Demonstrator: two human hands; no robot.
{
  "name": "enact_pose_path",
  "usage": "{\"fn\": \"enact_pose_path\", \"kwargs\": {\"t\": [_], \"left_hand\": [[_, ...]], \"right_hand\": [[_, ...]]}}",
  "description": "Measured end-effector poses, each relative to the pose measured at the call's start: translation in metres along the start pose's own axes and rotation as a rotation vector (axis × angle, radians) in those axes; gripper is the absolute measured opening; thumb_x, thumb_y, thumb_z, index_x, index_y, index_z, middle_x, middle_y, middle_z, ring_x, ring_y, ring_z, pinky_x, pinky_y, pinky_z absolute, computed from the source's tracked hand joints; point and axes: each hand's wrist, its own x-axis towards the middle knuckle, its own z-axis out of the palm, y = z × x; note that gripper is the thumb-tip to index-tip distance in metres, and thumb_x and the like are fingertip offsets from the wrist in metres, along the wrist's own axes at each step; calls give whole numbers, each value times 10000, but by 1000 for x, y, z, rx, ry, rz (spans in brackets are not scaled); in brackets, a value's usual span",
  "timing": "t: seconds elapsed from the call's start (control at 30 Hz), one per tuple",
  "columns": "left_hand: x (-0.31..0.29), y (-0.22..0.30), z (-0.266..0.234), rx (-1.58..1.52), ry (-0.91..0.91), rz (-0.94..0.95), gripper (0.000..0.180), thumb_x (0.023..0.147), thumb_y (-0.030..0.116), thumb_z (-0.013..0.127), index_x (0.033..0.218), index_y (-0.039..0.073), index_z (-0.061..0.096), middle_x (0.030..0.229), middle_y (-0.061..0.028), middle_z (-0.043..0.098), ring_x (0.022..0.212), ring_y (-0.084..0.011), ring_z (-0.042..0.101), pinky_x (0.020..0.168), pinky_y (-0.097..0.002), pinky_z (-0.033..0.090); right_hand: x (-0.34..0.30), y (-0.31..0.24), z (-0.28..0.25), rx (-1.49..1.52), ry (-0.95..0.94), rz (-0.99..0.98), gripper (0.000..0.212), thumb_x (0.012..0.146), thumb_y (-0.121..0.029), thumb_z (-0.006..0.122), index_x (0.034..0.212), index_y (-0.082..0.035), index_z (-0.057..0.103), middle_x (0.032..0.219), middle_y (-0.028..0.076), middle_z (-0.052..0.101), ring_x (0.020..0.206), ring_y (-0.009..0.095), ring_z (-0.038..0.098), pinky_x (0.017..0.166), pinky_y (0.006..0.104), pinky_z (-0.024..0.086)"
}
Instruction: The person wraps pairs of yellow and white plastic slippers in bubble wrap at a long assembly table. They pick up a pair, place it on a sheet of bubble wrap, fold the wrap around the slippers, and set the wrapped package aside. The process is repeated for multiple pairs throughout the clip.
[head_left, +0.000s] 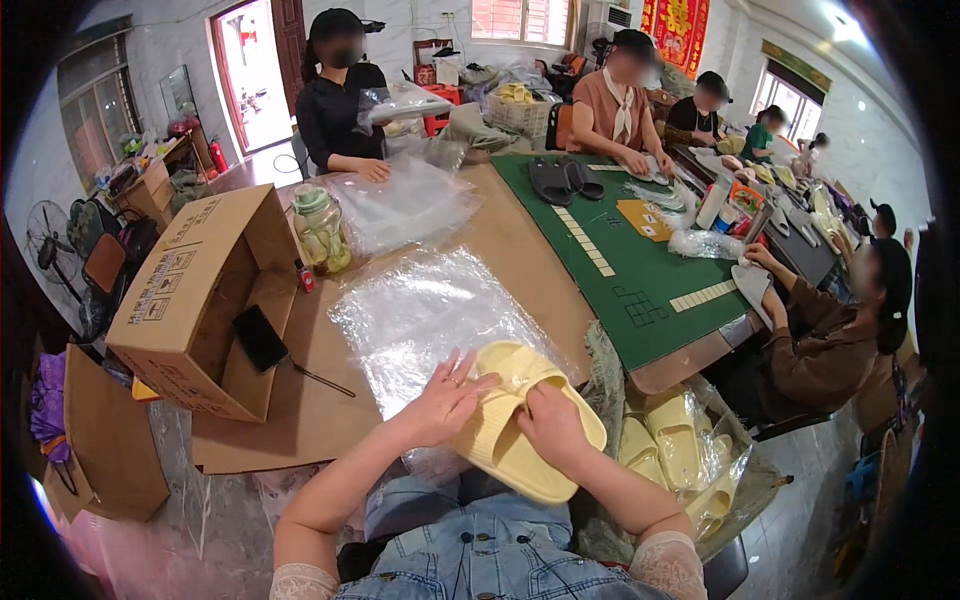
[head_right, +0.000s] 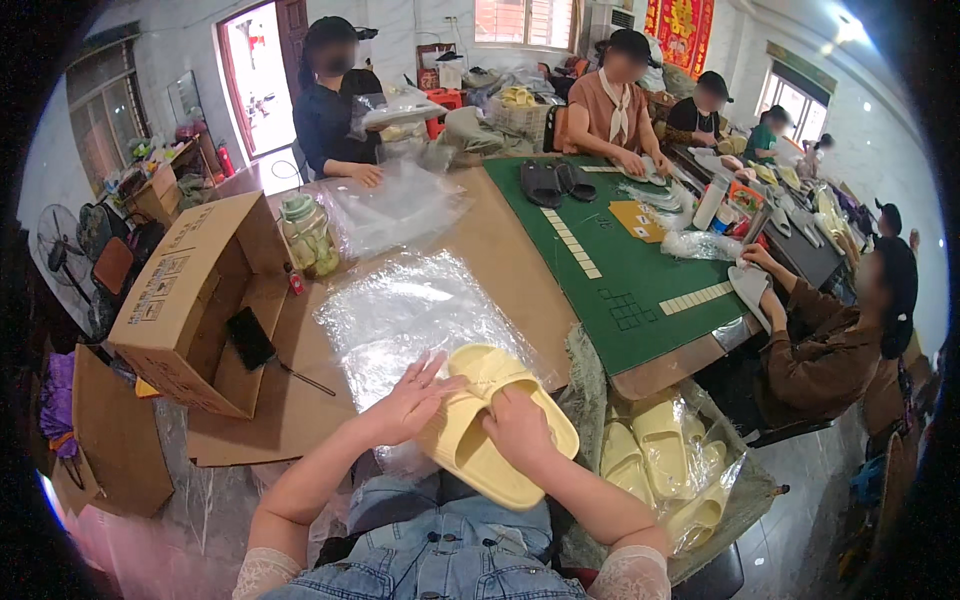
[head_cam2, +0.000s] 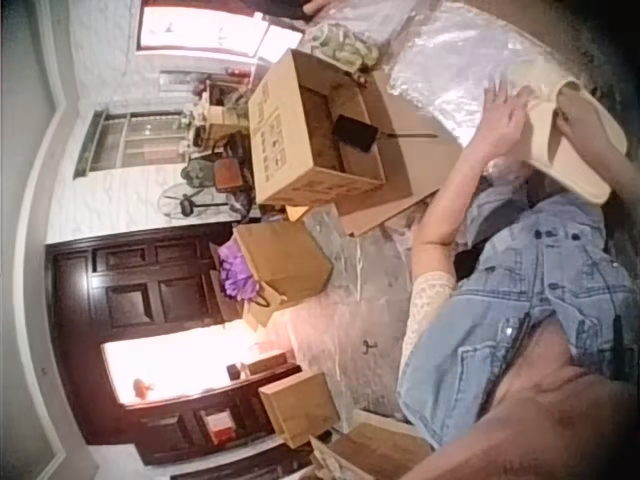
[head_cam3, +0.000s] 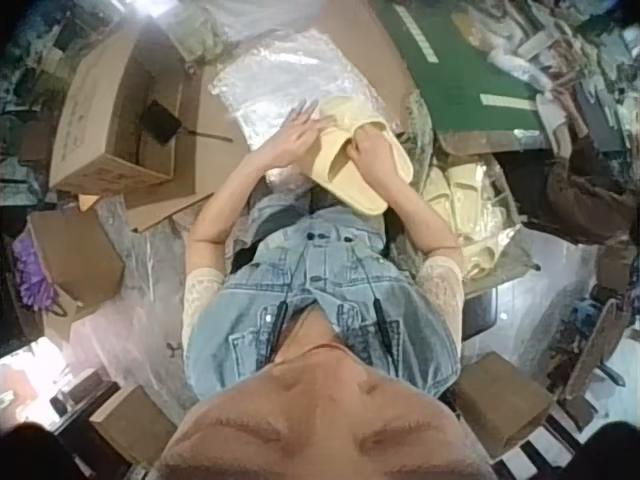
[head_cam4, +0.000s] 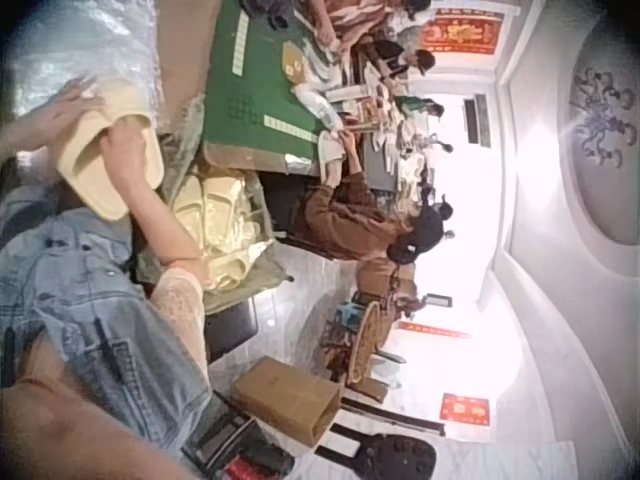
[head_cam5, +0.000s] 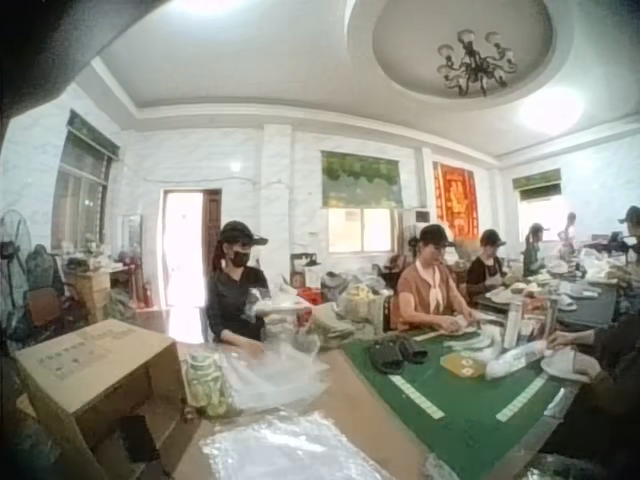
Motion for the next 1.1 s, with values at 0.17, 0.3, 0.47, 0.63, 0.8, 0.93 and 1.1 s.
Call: {"fn": "enact_pose_path", "kwargs": {"t": [0.17,0.3,0.47,0.63,0.8,0.93,1.1], "left_hand": [[8,25,0,-194,-6,88,501,1067,296,337,1541,180,452,1657,-263,201,1556,-442,82,1264,-496,85],[5,38,9,-274,-13,134,502,1067,278,342,1549,179,440,1667,-245,190,1558,-437,76,1262,-489,95],[6,57,21,-384,4,205,519,1055,237,337,1536,70,436,1669,-227,200,1563,-425,56,1260,-487,81],[2,58,33,-260,55,333,520,1051,207,369,1540,35,416,1685,-200,172,1570,-400,47,1261,-482,70],[4,13,5,-127,67,88,565,1038,305,446,1544,57,417,1679,-210,182,1567,-411,51,1260,-503,87],[27,-61,-20,263,282,-243,596,1014,449,488,1533,155,463,1644,-271,228,1539,-466,133,1253,-539,127],[54,-116,-34,221,259,-439,706,984,558,509,1529,113,455,1593,-300,324,1503,-493,225,1244,-530,181]], "right_hand": [[8,-4,13,6,-52,-23,242,869,-192,666,973,25,635,941,209,652,873,406,647,764,498,538],[9,16,39,37,-55,29,335,868,-206,674,1130,3,662,1022,206,684,936,402,666,805,494,544],[3,50,130,411,-120,208,492,939,-271,578,1382,-66,518,1361,173,537,1265,348,508,1039,464,427],[20,28,107,81,-1,-77,442,941,-243,571,1346,-68,546,1339,172,554,1247,367,528,1007,465,455],[38,-3,60,156,-84,-125,317,926,-204,594,1206,-55,607,1214,178,610,1099,405,611,898,489,518],[31,-4,63,-2,-6,-48,165,904,-191,629,982,-48,602,998,163,584,939,360,632,796,456,538],[22,4,67,-103,85,-233,198,853,-208,677,942,-51,593,954,129,583,913,304,634,744,442,535]]}}
